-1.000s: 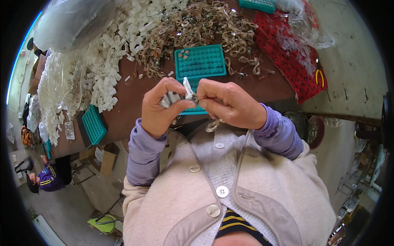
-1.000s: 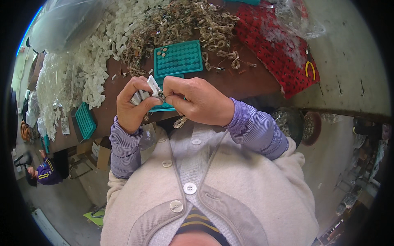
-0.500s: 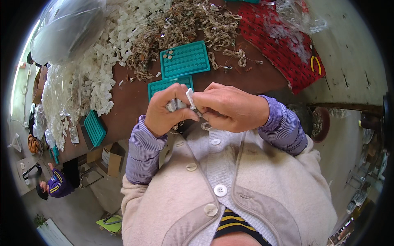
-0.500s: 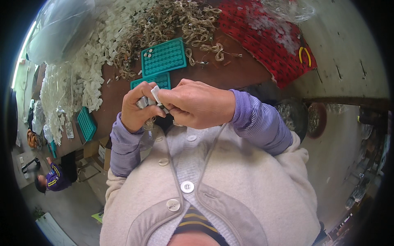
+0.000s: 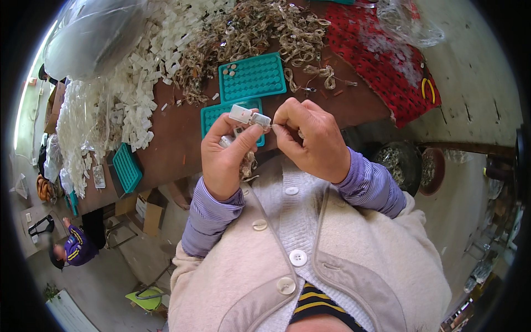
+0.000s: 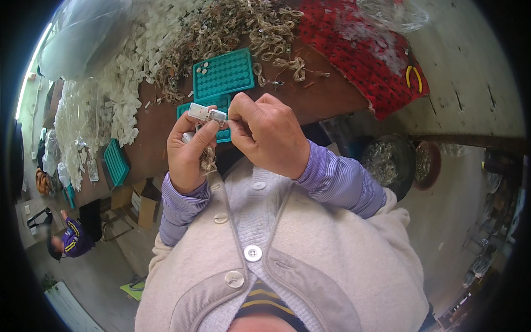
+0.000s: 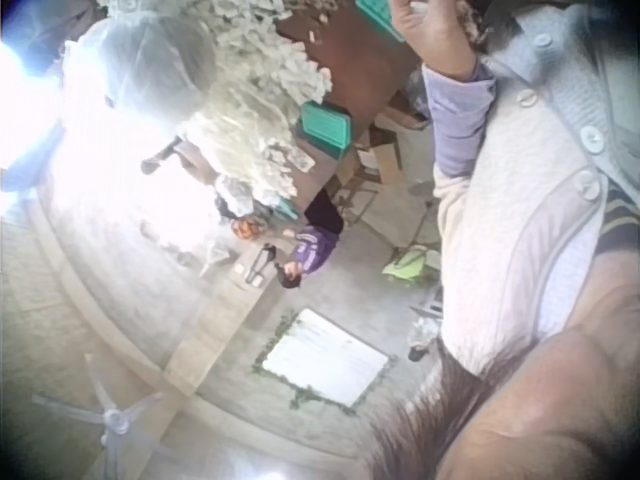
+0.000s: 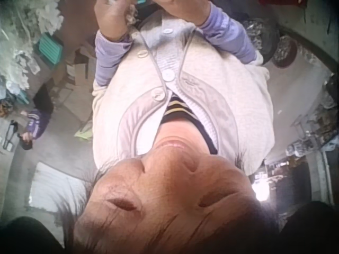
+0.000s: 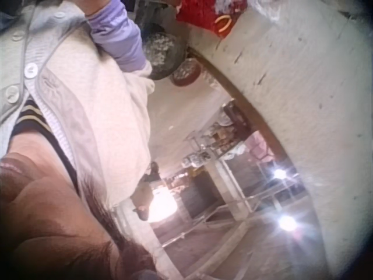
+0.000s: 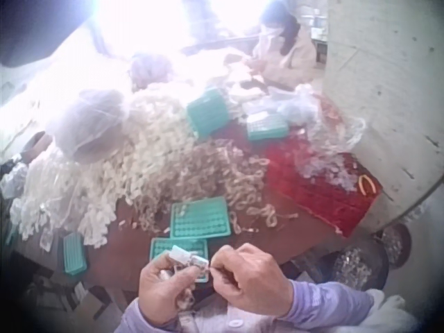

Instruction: The person assembles small white plastic housings with metal contacts and LED components. They pick up parts from a cluttered table, insert contacts into housings, and test the LEDs by pressing them to produce a red light. Completed units are placed into a teal tray.

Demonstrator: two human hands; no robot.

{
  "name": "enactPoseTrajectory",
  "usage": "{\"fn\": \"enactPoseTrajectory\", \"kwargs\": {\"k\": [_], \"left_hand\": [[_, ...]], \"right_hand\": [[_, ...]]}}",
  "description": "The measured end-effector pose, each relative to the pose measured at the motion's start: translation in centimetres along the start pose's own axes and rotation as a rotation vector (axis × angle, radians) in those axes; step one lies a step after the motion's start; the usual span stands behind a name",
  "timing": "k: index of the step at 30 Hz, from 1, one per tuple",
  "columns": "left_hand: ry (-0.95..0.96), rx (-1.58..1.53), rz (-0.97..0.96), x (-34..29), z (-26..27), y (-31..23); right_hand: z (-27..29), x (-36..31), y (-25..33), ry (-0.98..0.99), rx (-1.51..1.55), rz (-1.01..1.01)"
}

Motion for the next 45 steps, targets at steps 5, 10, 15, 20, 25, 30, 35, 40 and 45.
{"fn": "enactPoseTrajectory", "kwargs": {"k": [5, 10, 15, 20, 25, 30, 35, 40, 45], "left_hand": [[0.098, -0.343, 0.189, 0.9, 1.1, 1.7], [0.034, -0.151, 0.014, 1.3, 2.0, 1.8], [0.031, -0.248, 0.091, 2.3, 3.7, 2.1], [-0.025, -0.487, 0.055, 5.6, 8.1, 1.3], [0.041, -0.738, 0.117, 7.0, 9.6, 2.1], [0.092, -0.845, 0.142, 7.2, 9.6, 2.7], [0.125, -0.78, 0.162, 6.9, 9.5, 2.4], [0.08, -0.708, 0.137, 5.7, 9.0, 1.9], [0.031, -0.509, 0.073, 4.7, 6.9, 1.3]], "right_hand": [[-1.2, 0.0, 0.0, -0.038, 0.026, -0.095], [-1.7, 1.8, 0.6, -0.104, -0.158, 0.222], [-3.5, 3.9, 0.1, 0.03, -0.212, 0.321], [-5.2, 9.3, -6.6, 0.044, -0.007, -0.006], [-8.7, 10.9, -8.1, 0.138, -0.364, 0.158], [-9.4, 10.6, -7.8, 0.169, -0.383, 0.196], [-10.6, 11.3, -8.6, 0.265, -0.484, 0.287], [-9.0, 11.4, -6.7, 0.128, -0.345, 0.29], [-5.4, 9.5, -1.9, -0.06, -0.005, 0.316]]}}
Point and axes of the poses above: each hand's wrist, its own x-axis towards the middle knuckle, its own z-axis out of the back of the hand, y = z × x, the point moved 5 cm from there along x, towards the middle knuckle, and after that the axes turned 9 degrees about z, right-handed, at the moved point
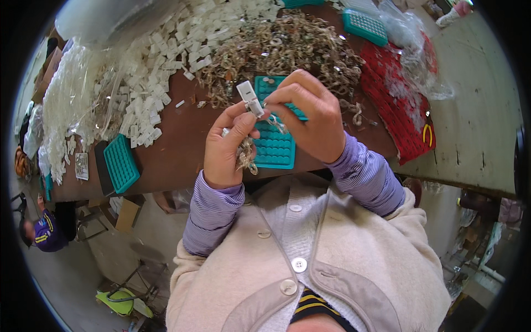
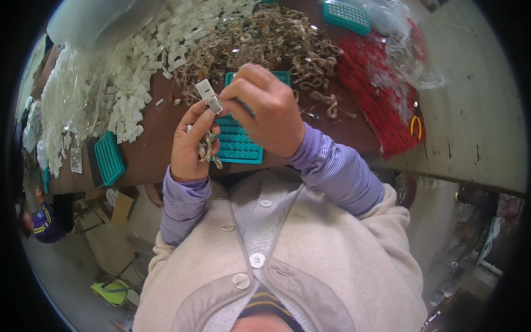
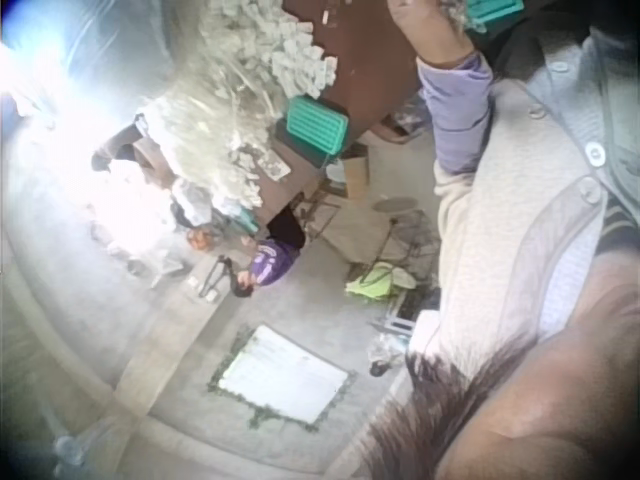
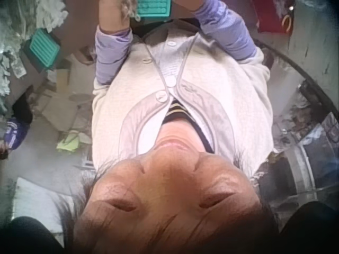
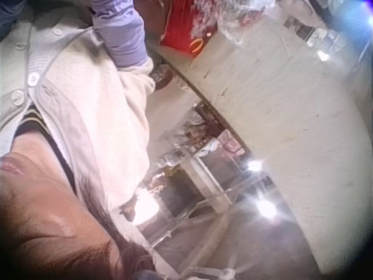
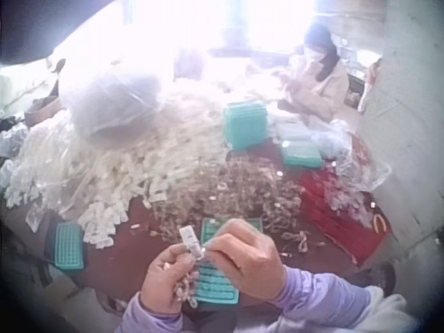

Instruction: The person assembles small white plastic housings with metal contacts and LED components. They pick up parts from a cluttered table, insert contacts into housings, and test the LEDs by pressing them to produce a red light. Completed units are placed into a teal tray.

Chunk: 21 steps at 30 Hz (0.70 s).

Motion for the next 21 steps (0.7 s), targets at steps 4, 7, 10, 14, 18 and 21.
{"fn": "enactPoseTrajectory", "kwargs": {"k": [4, 7, 10, 14, 18, 21], "left_hand": [[0.006, 0.168, -0.115, -0.8, -2.4, 0.7], [0.011, 0.295, -0.194, -1.0, -3.7, 0.8], [0.027, 0.322, -0.169, -0.8, -4.5, 1.2], [0.039, 0.329, -0.147, -0.7, -4.4, 1.1], [0.019, 0.258, -0.116, 0.1, -2.4, -0.2], [-0.069, 0.159, -0.139, 0.9, -0.1, -1.3]], "right_hand": [[1.6, -0.5, 2.1, 0.013, -0.099, 0.07], [2.8, -1.3, 2.5, 0.038, -0.122, 0.066], [3.9, -2.0, 2.5, -0.066, -0.094, 0.04], [3.2, -2.0, 2.8, 0.01, -0.083, 0.134], [2.0, -1.6, 0.1, -0.068, 0.164, -0.1], [-0.2, -1.3, -3.7, 0.071, 0.017, -0.324]]}}
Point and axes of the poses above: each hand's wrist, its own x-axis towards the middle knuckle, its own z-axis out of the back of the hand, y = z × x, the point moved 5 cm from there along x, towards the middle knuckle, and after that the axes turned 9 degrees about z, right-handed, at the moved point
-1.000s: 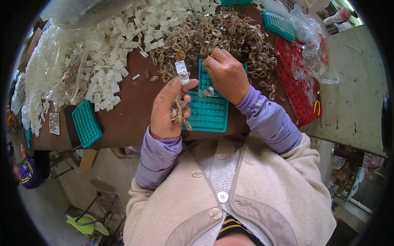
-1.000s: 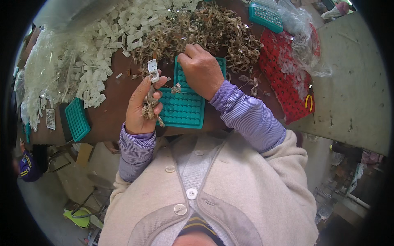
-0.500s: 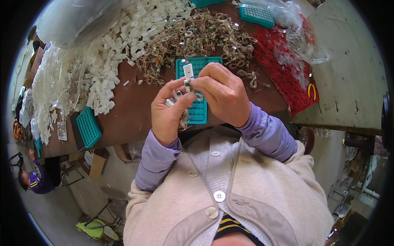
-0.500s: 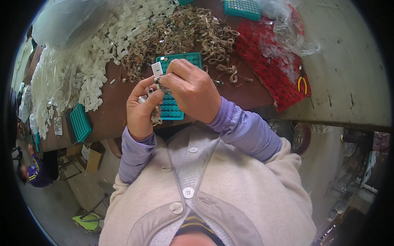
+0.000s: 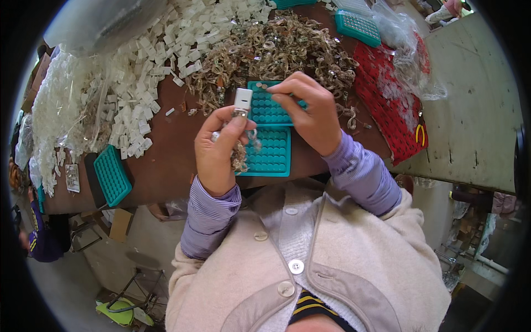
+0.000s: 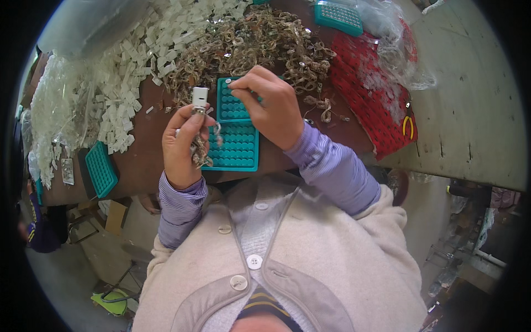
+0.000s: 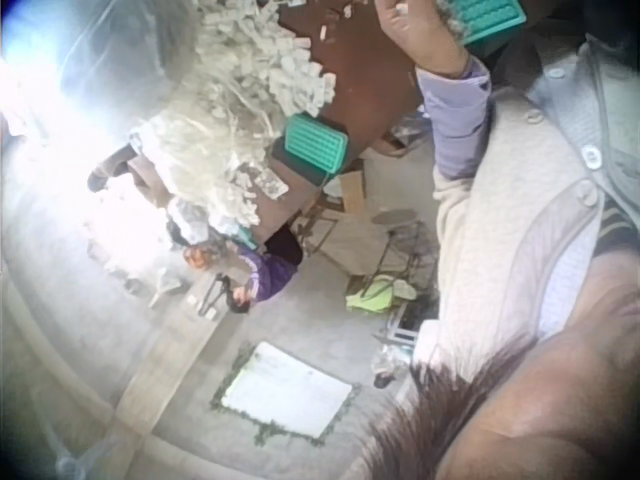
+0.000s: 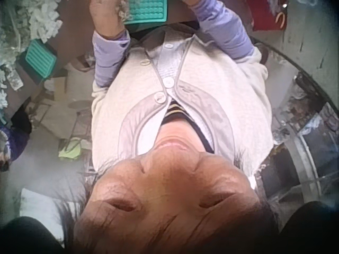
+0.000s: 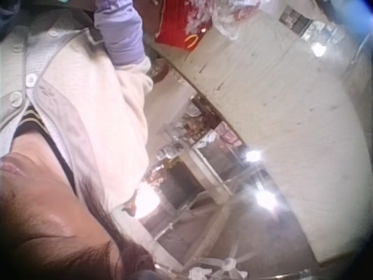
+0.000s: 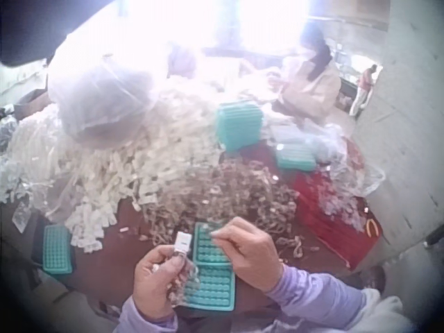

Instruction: The person assembles small white plastic housings with metal contacts and LED components. They pick up parts from a cluttered table, insert contacts into housings, and test the LEDs by pressing them to produce a red light. Completed units are placed into a teal tray.

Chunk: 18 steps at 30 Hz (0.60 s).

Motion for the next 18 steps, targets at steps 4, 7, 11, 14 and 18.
{"fn": "enactPoseTrajectory", "kwargs": {"k": [4, 7, 11, 14, 18], "left_hand": [[-0.005, -0.077, 0.002, 0.6, 1.5, -0.1], [-0.011, -0.068, 0.014, 0.7, 1.7, 0.1], [-0.046, 0.023, 0.005, 0.5, 1.2, 0.3], [-0.042, 0.103, -0.022, -0.1, 0.3, 0.2], [0.07, 0.158, -0.015, -1.1, -2.0, 0.3]], "right_hand": [[-3.2, 1.4, -2.5, 0.092, -0.363, 0.183], [-4.2, 1.8, -3.4, 0.121, -0.487, 0.236], [-3.6, 1.7, -1.7, 0.105, -0.328, 0.26], [-2.0, 0.8, 1.4, 0.019, -0.073, 0.279], [0.4, -0.8, 4.3, -0.069, 0.049, 0.338]]}}
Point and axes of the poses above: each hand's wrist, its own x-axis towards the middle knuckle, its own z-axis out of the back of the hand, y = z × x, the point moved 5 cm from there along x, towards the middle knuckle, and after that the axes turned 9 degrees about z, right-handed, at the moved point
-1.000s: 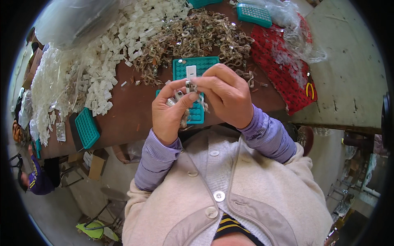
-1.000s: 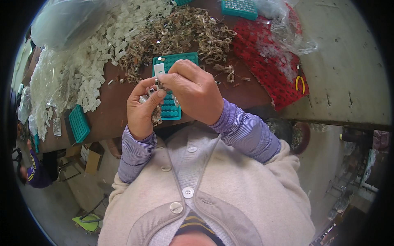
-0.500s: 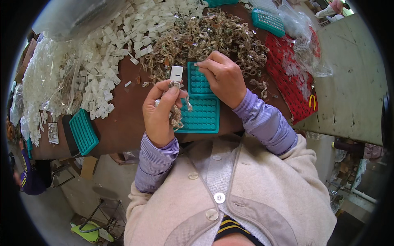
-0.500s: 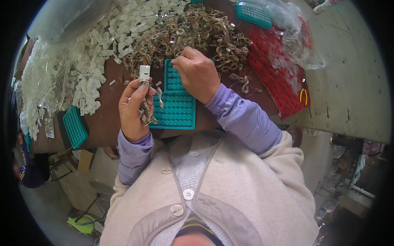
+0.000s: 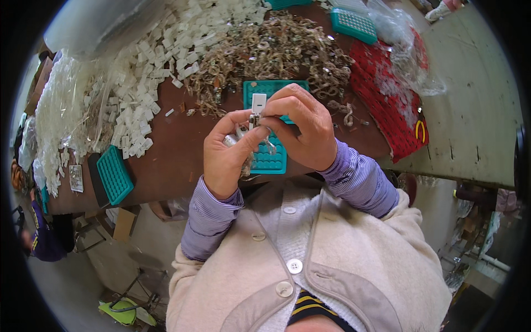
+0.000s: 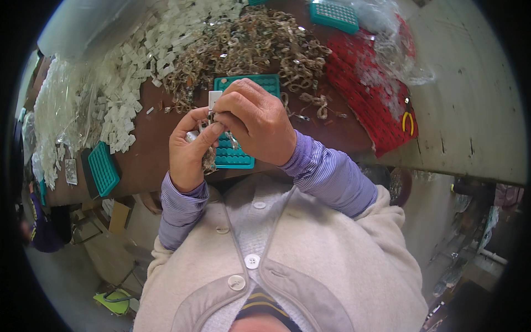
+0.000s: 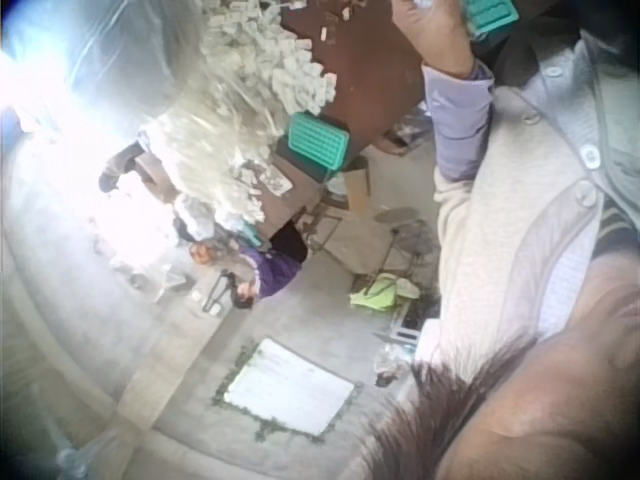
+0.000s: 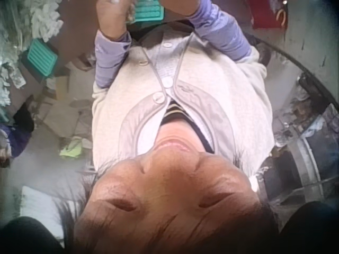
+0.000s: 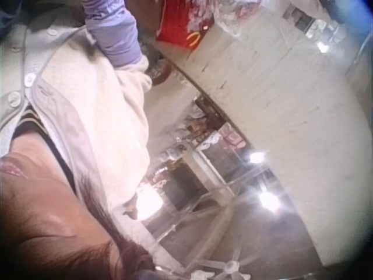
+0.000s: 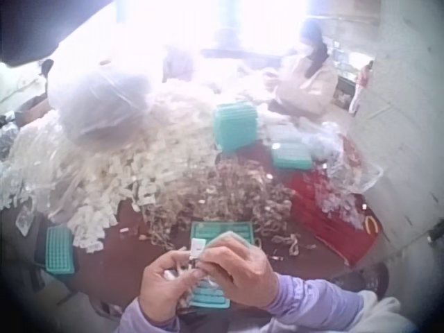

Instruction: The person assembles small white plastic housings with metal contacts and LED components. They pick up parts from a cluttered table, insert contacts into housings, and test the LEDs by pressing them to produce a red light. Completed units are placed into a teal tray.

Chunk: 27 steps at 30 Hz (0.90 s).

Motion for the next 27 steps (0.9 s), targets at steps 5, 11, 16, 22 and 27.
{"fn": "enactPoseTrajectory", "kwargs": {"k": [5, 11, 16, 22, 27], "left_hand": [[0.087, 0.081, 0.029, -1.0, -2.5, -0.2], [0.101, 0.116, 0.01, -0.6, -3.5, 0.3], [0.155, 0.121, 0.032, -0.1, -3.7, 0.9], [0.296, -0.062, 0.215, -0.9, -4.4, 1.2], [0.266, -0.011, 0.144, -1.1, -6.0, 1.2]], "right_hand": [[2.7, -1.8, 1.3, -0.035, -0.025, -0.005], [4.2, -2.9, 2.5, -0.051, -0.076, 0.072], [4.9, -3.6, 1.1, -0.209, 0.051, -0.369], [5.5, -3.7, 1.7, -0.135, -0.096, -0.212], [6.6, -5.2, 2.6, -0.214, -0.102, -0.229]]}}
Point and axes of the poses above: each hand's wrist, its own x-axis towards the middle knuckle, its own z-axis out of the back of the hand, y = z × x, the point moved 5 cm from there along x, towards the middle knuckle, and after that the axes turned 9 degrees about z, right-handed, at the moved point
